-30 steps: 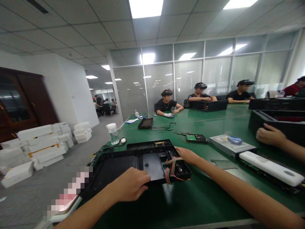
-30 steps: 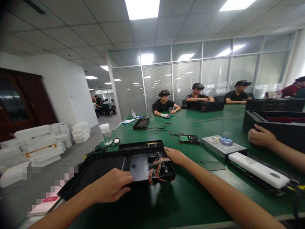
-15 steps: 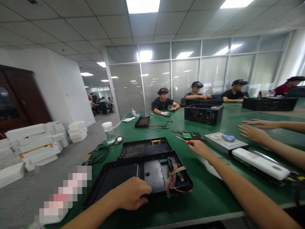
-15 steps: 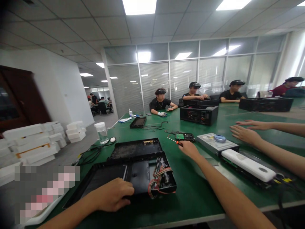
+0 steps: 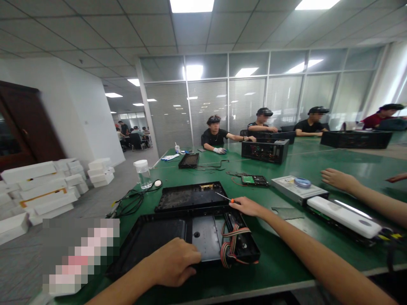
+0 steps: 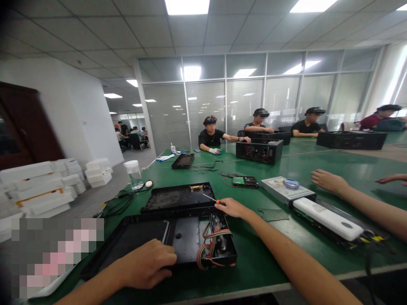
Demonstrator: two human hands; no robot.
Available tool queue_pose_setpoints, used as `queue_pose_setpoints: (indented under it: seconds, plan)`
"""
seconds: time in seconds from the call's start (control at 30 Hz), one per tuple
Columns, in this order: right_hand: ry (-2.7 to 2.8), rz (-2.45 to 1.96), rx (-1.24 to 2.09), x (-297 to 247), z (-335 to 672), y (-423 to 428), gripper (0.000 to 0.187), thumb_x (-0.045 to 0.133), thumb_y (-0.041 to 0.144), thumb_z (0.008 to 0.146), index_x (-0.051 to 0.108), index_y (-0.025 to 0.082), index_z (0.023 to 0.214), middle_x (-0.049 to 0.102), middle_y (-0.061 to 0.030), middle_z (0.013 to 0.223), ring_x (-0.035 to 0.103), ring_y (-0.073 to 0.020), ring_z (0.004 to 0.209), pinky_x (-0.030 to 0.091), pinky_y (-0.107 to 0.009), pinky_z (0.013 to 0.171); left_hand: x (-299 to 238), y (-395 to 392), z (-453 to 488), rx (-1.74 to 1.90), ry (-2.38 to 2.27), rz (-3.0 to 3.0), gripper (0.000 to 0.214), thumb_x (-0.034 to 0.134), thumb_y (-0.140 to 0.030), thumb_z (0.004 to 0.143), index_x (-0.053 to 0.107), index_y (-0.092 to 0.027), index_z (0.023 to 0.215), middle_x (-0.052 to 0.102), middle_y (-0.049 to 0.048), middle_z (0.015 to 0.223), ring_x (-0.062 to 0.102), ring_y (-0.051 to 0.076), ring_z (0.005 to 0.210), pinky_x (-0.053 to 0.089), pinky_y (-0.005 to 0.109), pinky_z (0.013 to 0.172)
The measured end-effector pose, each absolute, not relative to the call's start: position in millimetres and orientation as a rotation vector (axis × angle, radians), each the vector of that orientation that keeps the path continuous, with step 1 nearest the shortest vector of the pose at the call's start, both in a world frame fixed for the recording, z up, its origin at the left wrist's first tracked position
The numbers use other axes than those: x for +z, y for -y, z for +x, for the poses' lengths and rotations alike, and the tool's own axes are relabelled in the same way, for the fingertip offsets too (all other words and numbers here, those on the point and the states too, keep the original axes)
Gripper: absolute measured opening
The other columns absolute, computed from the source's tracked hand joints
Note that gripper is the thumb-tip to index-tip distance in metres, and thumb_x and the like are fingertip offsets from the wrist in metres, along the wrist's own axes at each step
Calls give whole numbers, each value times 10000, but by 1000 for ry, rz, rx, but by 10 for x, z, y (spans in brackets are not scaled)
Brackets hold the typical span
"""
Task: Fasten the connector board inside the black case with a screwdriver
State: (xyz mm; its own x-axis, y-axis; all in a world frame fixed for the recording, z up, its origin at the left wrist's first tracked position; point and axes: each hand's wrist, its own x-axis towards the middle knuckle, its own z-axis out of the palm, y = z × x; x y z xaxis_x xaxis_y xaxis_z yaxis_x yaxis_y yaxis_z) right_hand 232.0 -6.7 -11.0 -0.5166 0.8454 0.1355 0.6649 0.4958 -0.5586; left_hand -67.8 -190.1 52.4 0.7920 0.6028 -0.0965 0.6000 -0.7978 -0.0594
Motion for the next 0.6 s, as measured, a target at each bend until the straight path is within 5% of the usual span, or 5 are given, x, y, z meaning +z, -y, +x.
queue_pose_setpoints:
  seconds: [0.3, 0.47, 0.6]
  plan:
    - [2470, -1537, 720, 22, 2894, -17, 630, 363, 703, 702, 572, 144, 500, 462, -7, 384, 390, -103, 369, 282, -234, 442, 479, 1796, -667, 145, 1007, -2926, 88, 578, -256, 743, 524, -192, 772, 605, -1, 784, 576, 162, 728, 410, 235, 621]
    - [2340, -1441, 760, 85, 2997, -38, 566, 459, 683, 659, 613, 140, 689, 512, 4, 485, 415, -103, 400, 284, -223, 425, 522, 1602, -616, 175, 1156, -2871, 256, 532, -442, 762, 588, -192, 768, 622, 30, 738, 585, 194, 701, 412, 257, 598]
    - [2193, -1346, 715, 93, 2753, 19, 590, 461, 668, 674, 584, 137, 900, 559, -4, 595, 448, -104, 439, 313, -218, 433, 627, 1094, -661, 108, 1361, -2796, 479, 319, -551, 841, 611, -173, 796, 630, 61, 765, 586, 184, 693, 417, 261, 617]
